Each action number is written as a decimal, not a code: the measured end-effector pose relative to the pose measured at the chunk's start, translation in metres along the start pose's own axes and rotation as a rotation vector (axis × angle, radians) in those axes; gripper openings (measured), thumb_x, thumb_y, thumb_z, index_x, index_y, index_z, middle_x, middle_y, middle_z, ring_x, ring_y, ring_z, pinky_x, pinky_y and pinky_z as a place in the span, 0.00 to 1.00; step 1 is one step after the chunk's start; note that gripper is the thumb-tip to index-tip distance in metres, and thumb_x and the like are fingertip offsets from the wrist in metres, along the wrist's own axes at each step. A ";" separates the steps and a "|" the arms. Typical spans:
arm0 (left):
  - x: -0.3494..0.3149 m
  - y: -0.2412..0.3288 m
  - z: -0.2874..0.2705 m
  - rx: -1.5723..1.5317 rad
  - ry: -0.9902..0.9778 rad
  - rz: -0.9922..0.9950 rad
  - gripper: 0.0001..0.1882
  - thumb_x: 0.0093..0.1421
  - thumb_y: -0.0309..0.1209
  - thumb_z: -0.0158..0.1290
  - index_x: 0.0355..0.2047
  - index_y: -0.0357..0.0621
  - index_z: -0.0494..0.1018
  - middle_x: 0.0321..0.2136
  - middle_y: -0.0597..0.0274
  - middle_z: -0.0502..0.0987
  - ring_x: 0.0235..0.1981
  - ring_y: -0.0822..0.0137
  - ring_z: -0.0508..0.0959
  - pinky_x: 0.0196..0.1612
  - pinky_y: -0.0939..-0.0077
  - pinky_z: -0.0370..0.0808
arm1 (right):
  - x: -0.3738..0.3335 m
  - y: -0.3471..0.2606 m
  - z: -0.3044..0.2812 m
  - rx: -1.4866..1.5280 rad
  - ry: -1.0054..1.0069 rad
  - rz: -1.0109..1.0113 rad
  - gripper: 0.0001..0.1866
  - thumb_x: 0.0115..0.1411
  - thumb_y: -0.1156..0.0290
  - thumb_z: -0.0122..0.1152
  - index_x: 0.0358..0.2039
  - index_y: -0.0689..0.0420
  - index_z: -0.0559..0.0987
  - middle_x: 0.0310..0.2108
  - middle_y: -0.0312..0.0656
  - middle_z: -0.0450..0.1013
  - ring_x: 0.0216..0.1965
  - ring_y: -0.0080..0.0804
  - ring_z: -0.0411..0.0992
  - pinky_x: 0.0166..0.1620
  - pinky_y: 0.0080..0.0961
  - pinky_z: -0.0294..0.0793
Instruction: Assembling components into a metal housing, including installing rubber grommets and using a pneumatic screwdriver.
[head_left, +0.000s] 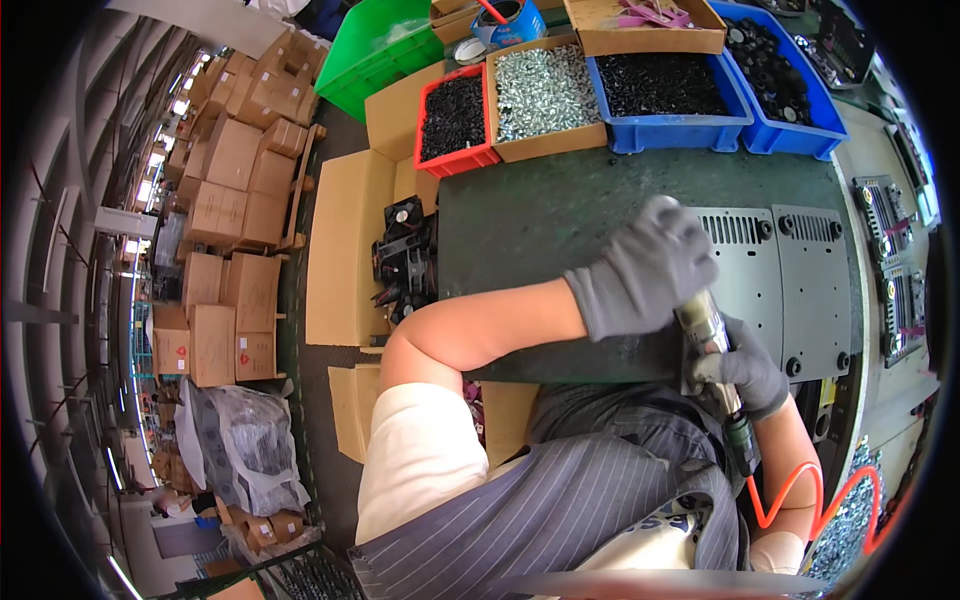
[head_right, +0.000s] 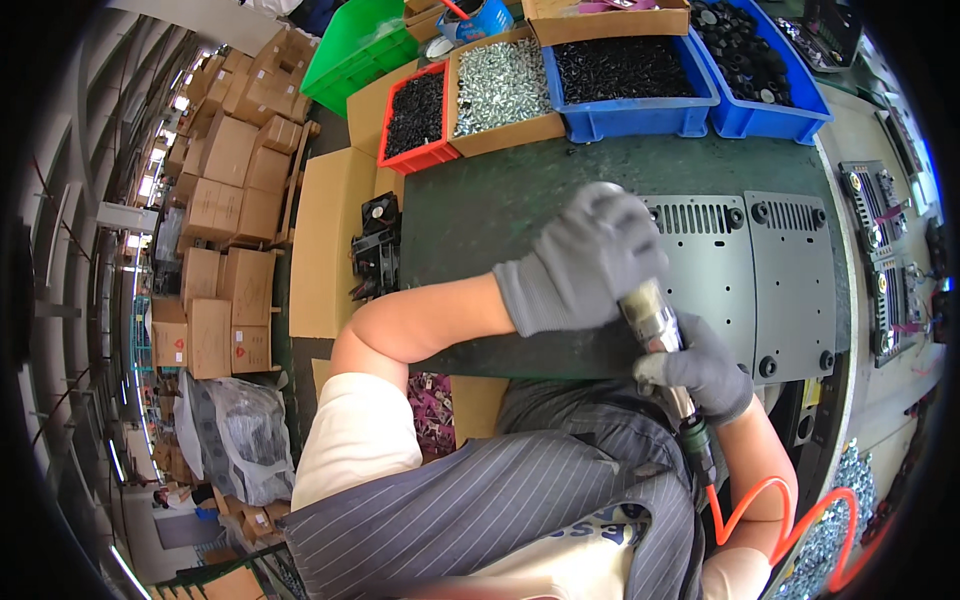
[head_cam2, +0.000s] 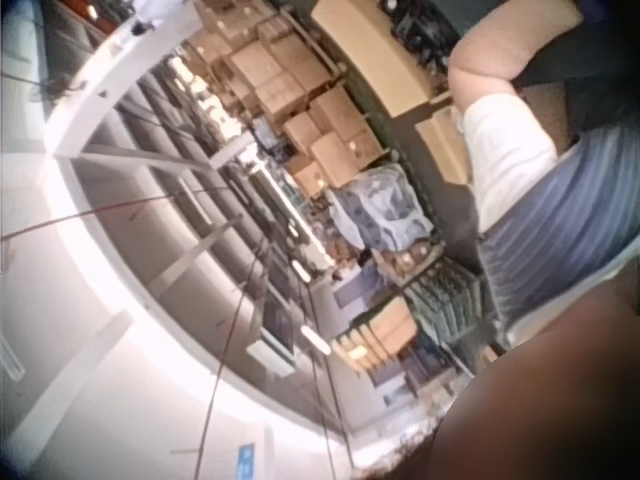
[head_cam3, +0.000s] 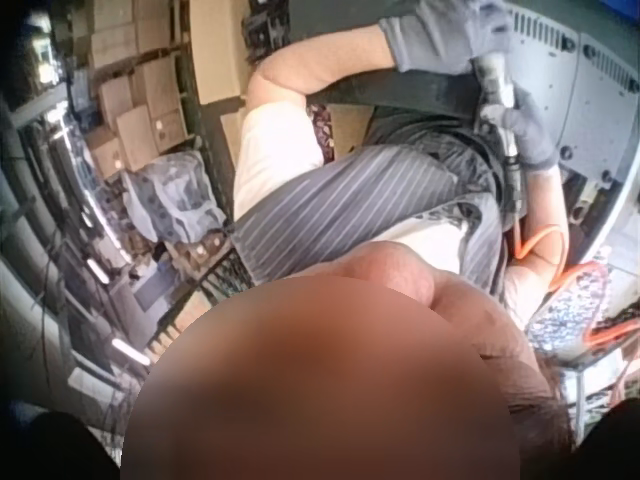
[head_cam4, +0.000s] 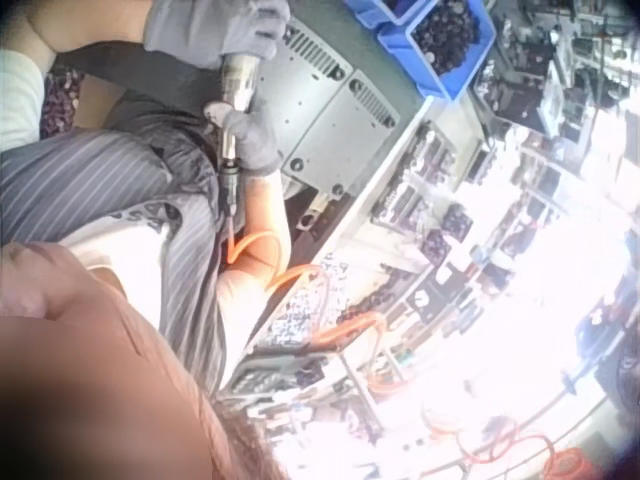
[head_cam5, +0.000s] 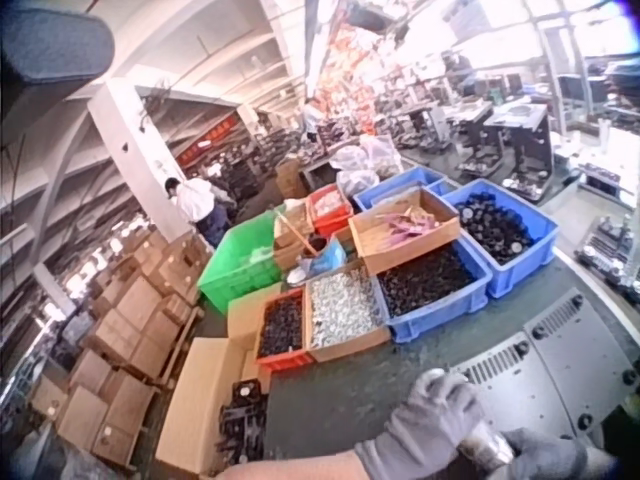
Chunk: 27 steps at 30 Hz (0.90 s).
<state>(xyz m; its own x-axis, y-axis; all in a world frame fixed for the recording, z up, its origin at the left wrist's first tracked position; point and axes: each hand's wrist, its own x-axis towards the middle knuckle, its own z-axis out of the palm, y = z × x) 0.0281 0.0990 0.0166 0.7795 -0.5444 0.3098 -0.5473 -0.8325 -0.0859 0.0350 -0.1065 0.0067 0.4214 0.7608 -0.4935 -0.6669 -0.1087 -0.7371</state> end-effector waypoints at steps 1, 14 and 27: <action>-0.001 -0.009 -0.006 -0.044 0.042 -0.079 0.13 0.43 0.34 0.53 0.32 0.51 0.74 0.33 0.64 0.73 0.41 0.60 0.71 0.47 0.60 0.65 | 0.003 0.003 -0.003 0.003 -0.004 0.005 0.22 0.40 0.75 0.63 0.38 0.64 0.70 0.24 0.36 0.68 0.24 0.23 0.68 0.28 0.19 0.69; -0.137 -0.247 -0.011 0.053 -0.118 -1.009 0.22 0.54 0.44 0.54 0.47 0.51 0.73 0.43 0.54 0.75 0.44 0.56 0.75 0.46 0.64 0.71 | -0.003 0.005 -0.015 -0.156 0.224 -0.104 0.28 0.35 0.72 0.64 0.41 0.64 0.70 0.25 0.30 0.63 0.24 0.17 0.62 0.28 0.15 0.65; -0.118 -0.288 -0.016 -0.317 0.158 -1.177 0.14 0.55 0.37 0.53 0.38 0.43 0.77 0.29 0.60 0.79 0.29 0.70 0.77 0.34 0.75 0.72 | 0.000 0.004 -0.014 -0.180 0.227 -0.129 0.26 0.36 0.72 0.64 0.40 0.64 0.71 0.25 0.30 0.63 0.24 0.18 0.62 0.29 0.15 0.64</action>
<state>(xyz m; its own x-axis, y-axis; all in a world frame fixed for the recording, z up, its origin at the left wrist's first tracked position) 0.0893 0.4049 0.0197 0.8150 0.5581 0.1558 0.3974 -0.7341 0.5506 0.0413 -0.1157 -0.0030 0.6352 0.6158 -0.4662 -0.4882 -0.1476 -0.8601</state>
